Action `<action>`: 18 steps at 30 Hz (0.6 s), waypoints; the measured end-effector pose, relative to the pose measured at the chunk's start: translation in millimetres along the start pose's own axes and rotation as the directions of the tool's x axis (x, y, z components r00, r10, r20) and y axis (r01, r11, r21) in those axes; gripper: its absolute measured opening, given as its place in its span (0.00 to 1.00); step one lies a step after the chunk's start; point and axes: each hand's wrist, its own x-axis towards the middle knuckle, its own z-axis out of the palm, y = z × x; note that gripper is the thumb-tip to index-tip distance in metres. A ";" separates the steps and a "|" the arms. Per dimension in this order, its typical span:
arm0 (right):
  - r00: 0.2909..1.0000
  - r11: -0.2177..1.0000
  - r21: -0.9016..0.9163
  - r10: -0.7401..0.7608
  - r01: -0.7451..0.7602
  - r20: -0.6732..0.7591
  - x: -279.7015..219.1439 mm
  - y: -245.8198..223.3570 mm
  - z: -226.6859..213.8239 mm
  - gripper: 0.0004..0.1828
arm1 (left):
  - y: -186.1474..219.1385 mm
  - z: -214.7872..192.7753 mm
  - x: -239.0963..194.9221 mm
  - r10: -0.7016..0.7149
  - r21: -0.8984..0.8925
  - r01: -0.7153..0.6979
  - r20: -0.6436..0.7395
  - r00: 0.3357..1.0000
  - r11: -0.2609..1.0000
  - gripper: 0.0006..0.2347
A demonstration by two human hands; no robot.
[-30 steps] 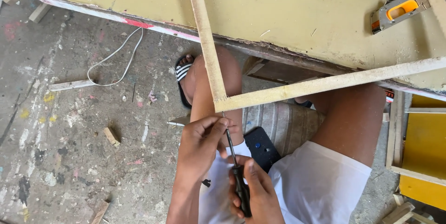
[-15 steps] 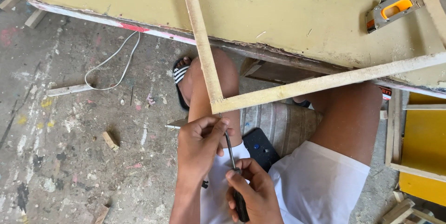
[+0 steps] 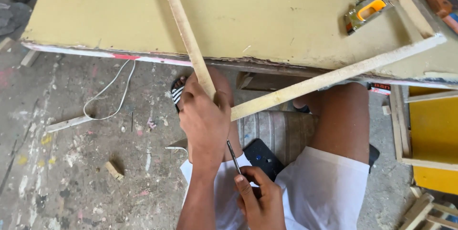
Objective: Using a screwdriver to mark or create pilot holes in wooden strips for frame assembly.
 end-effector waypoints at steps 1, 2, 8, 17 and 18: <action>1.000 1.000 0.001 0.006 -0.006 -0.010 1.8 3.1 -4.9 0.16 | -0.6 -2.2 -1.2 0.004 -0.003 -0.004 0.011 1.000 1.000 0.20; 0.980 0.949 0.258 0.156 -0.183 0.119 3.5 6.2 -9.7 0.14 | -1.3 -4.4 -2.3 0.014 -0.016 -0.014 0.024 1.000 1.000 0.20; 0.580 0.118 0.571 0.274 -0.812 0.767 29.6 37.1 -30.2 0.14 | -4.0 -7.8 -11.3 -0.027 -0.080 0.031 0.046 0.999 0.996 0.14; 0.675 0.446 0.526 0.303 -0.724 0.672 28.6 9.2 -10.2 0.18 | -15.2 -50.7 -56.8 -0.313 -0.334 0.585 0.599 0.737 0.739 0.11; 0.693 0.489 0.502 0.385 -0.713 0.610 24.7 0.6 -8.5 0.20 | -20.4 -46.0 -58.7 -0.281 -0.451 0.616 0.610 0.741 0.646 0.11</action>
